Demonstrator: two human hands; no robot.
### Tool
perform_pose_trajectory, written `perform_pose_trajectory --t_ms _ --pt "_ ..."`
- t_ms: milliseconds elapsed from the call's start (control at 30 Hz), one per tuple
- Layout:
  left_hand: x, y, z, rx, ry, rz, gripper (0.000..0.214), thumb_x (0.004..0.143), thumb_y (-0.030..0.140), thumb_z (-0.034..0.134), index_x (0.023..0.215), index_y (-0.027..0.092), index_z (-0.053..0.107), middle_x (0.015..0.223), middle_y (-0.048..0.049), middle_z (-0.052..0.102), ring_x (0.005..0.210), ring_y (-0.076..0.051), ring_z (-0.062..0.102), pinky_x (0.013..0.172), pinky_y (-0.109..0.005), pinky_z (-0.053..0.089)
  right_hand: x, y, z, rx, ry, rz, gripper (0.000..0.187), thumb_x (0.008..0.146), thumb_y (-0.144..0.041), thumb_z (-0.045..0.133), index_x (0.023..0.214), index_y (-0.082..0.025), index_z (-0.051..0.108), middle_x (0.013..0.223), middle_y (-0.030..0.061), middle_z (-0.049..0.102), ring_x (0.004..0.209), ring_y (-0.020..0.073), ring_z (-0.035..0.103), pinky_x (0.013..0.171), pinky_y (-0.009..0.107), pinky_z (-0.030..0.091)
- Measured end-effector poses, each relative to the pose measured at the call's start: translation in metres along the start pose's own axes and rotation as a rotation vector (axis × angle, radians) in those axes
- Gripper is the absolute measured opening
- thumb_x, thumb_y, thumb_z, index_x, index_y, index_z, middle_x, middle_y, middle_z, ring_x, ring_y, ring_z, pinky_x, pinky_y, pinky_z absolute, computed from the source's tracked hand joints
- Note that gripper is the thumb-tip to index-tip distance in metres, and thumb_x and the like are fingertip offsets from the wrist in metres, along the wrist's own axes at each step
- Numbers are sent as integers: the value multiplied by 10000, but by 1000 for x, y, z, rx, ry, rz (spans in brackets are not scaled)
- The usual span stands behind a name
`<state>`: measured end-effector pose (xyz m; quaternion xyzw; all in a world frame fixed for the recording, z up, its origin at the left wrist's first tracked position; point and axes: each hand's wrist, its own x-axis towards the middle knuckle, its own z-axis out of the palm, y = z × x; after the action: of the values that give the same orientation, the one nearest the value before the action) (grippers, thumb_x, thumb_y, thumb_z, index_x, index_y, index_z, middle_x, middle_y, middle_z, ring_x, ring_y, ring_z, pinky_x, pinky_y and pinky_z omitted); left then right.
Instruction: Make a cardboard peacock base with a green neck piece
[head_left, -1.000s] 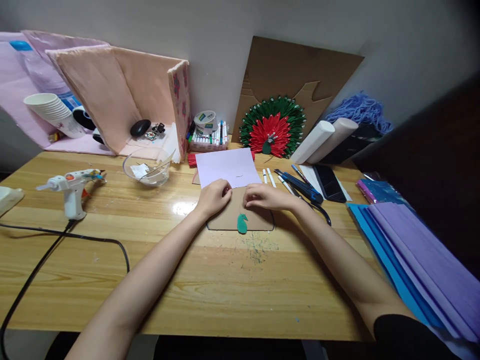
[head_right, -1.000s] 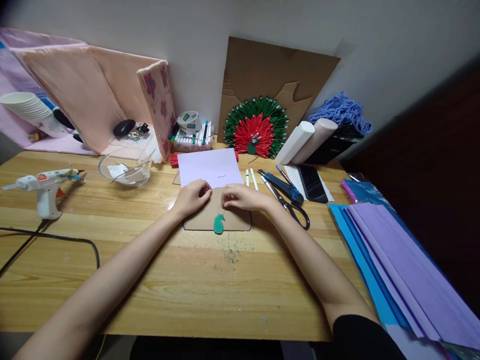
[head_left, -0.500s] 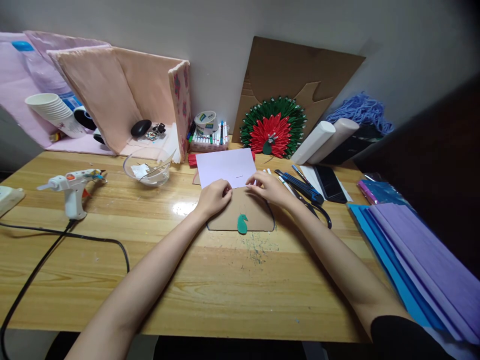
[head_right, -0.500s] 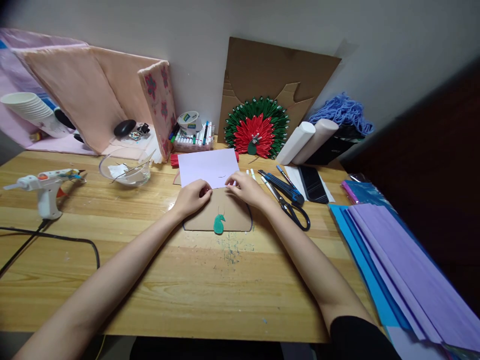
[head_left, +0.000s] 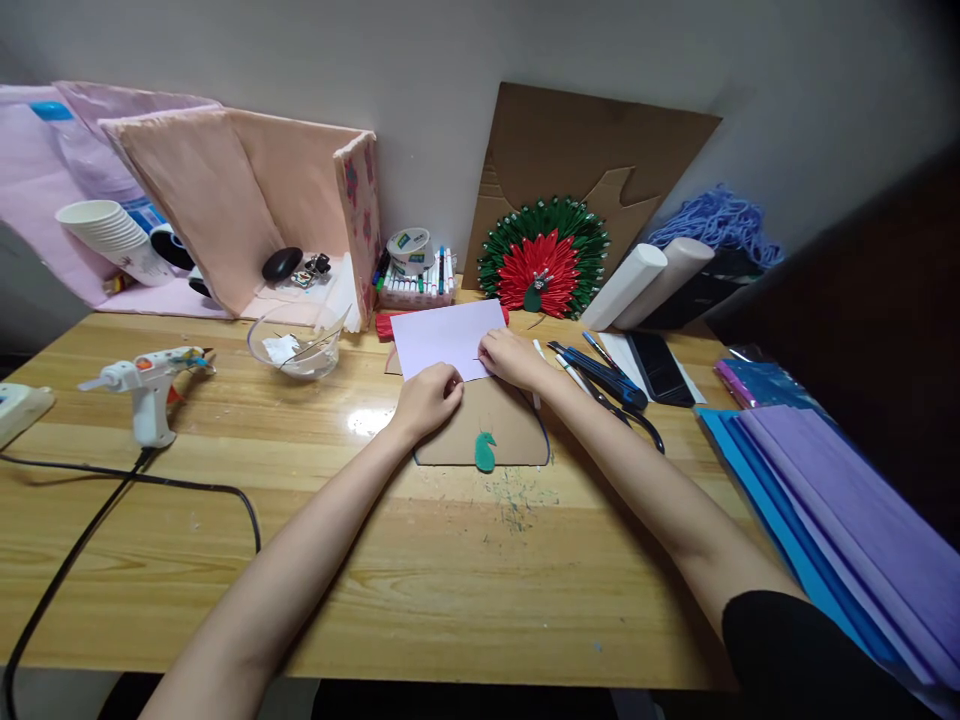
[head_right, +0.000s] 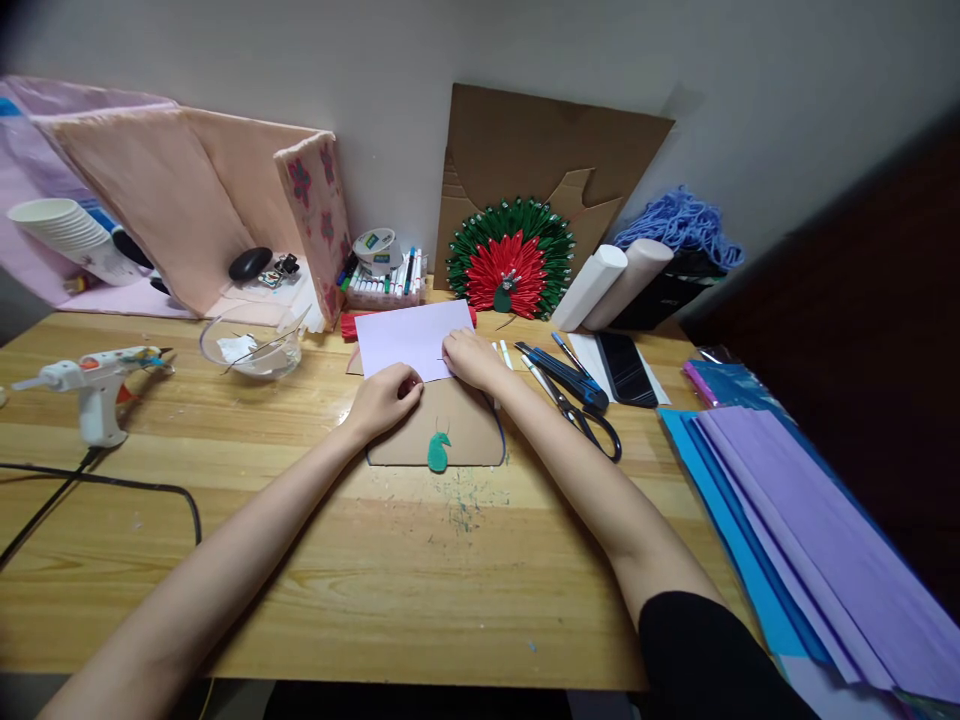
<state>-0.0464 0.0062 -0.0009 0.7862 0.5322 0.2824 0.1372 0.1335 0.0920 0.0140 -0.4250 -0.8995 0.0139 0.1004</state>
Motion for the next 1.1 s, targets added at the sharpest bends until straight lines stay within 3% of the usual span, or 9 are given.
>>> perform_pose_trajectory --t_ms 233,333,533,633,767,933,1100 --pt "1 4 -4 -66 1 8 221 902 287 366 848 200 562 848 -35 628 798 -171 567 689 -280 402 -28 -14 -21 102 135 -95 111 861 -183 467 867 -165 576 850 96 599 827 227 495 735 332 371" --pt "0 6 -7 -110 -49 52 299 928 315 307 836 201 568 864 -35 630 825 -168 569 725 -279 407 -38 -26 -22 13 135 -205 163 888 -183 421 867 -162 581 869 109 583 837 234 474 729 339 357" --pt "-2 6 -5 -30 -96 120 248 901 293 371 784 196 567 788 -31 611 736 -169 547 660 -280 390 -43 -43 -21 -128 105 -293 247 927 -221 357 876 -144 586 879 128 579 830 247 454 717 353 347" --pt "-2 6 -5 -40 -92 116 256 903 281 354 798 199 573 802 -35 614 750 -170 547 678 -282 393 -42 -44 -22 -22 142 -232 200 911 -207 387 878 -152 576 887 127 581 851 248 464 740 359 359" --pt "-2 6 -7 -83 -94 108 259 907 263 331 842 206 575 853 -34 626 809 -170 560 723 -277 398 -44 -37 -26 320 247 -64 101 872 -204 472 888 -165 563 888 92 595 845 213 508 759 339 400" --pt "-2 5 -6 -71 -73 113 256 911 267 330 834 203 565 842 -38 620 799 -171 557 718 -281 396 -47 -33 -23 711 100 115 128 798 -281 585 848 -168 618 842 49 648 742 161 566 671 286 443" --pt "-1 5 -5 -56 -66 134 252 912 269 336 815 200 558 829 -39 615 787 -169 553 704 -276 390 -45 -33 -13 890 56 216 155 763 -300 597 781 -149 624 754 33 647 670 141 570 644 279 451"
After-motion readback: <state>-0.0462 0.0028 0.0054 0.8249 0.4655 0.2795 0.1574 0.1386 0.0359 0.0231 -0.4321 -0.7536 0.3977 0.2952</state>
